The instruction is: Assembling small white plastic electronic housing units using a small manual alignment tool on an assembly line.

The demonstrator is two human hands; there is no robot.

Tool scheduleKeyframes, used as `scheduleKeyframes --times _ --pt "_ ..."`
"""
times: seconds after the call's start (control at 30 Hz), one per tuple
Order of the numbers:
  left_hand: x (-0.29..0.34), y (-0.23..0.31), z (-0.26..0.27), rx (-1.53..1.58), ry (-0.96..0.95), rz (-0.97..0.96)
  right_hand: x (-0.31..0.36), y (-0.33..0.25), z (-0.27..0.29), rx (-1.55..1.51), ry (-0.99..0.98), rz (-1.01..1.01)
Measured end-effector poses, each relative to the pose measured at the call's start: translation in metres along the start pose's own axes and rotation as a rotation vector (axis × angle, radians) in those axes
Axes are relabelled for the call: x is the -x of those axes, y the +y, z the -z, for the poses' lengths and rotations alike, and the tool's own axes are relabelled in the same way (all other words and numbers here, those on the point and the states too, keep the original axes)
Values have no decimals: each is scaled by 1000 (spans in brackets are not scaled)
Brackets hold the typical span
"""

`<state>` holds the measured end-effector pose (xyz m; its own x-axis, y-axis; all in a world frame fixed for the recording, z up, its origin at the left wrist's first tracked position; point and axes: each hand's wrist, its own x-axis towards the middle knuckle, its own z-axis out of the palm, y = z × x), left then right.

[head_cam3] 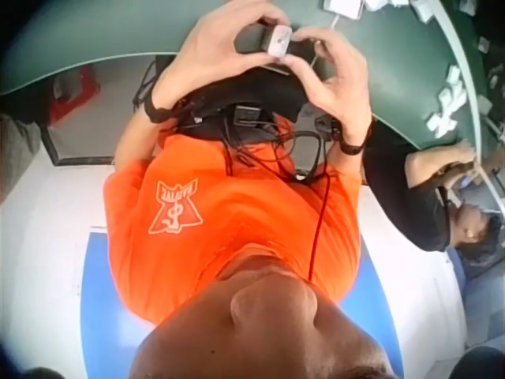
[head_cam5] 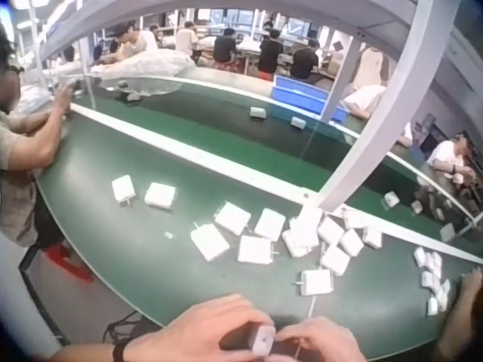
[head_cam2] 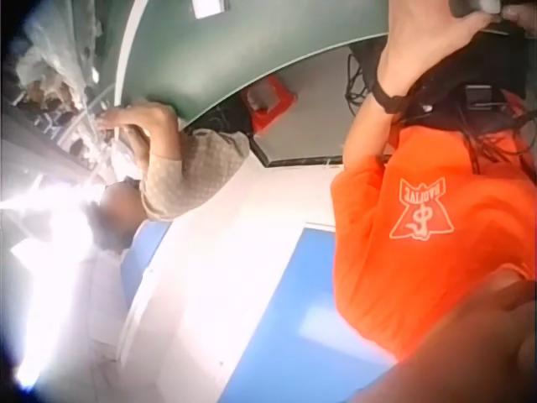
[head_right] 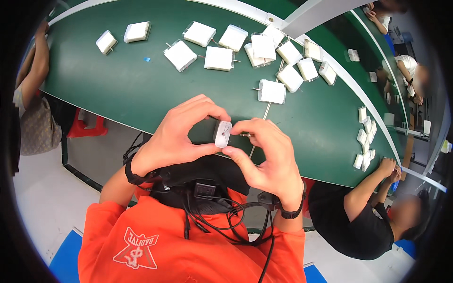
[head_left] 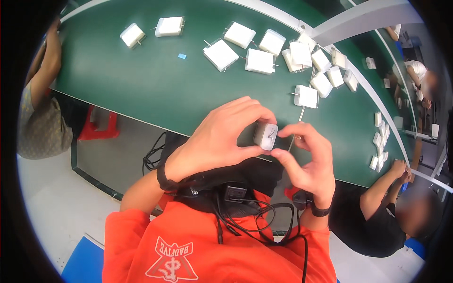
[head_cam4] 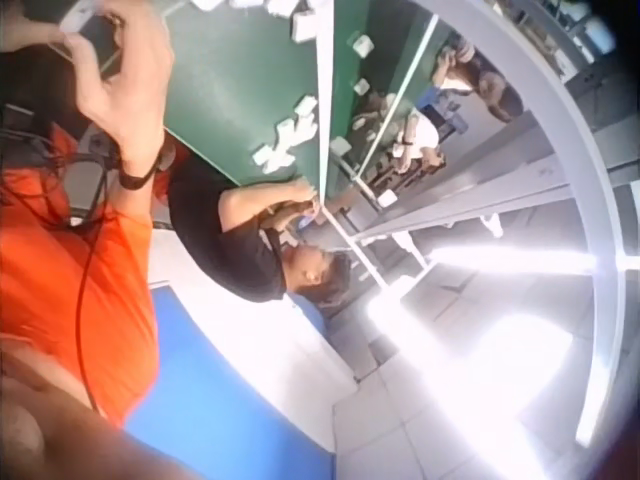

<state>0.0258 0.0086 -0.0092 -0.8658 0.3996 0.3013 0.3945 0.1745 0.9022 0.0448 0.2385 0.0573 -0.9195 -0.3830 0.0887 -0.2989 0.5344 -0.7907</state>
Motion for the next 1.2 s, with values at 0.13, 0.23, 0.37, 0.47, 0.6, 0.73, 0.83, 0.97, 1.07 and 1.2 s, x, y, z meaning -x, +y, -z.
scheduleKeyframes --times 0.13,0.23,0.37,0.47,0.6,0.73,0.83,0.97,1.07,1.2 --pt "-1 1 0 -4 -2 -12 -1 14 0 86 -7 124" --pt "-1 0 -1 -13 7 -28 -3 16 -3 50 14 126" --pt "-1 0 -1 -15 2 -42 -6 18 -9 43 70 113" --pt "-1 0 -1 -27 -1 -52 -13 17 -8 44 47 153" --pt "-1 -2 -2 -33 -5 -71 -25 15 -3 54 -36 174" --pt "0 -2 0 -35 -16 -61 -29 4 -2 -43 -86 50" --pt "2 0 -5 53 50 -11 -28 -6 4 7 -77 -28" --pt "1 0 -4 77 46 -18 -20 -4 8 0 -5 -69" --pt "-1 -2 0 -64 -3 -133 -18 5 12 21 61 -5" --pt "0 -1 -1 -67 -5 -114 -16 11 12 20 78 53"
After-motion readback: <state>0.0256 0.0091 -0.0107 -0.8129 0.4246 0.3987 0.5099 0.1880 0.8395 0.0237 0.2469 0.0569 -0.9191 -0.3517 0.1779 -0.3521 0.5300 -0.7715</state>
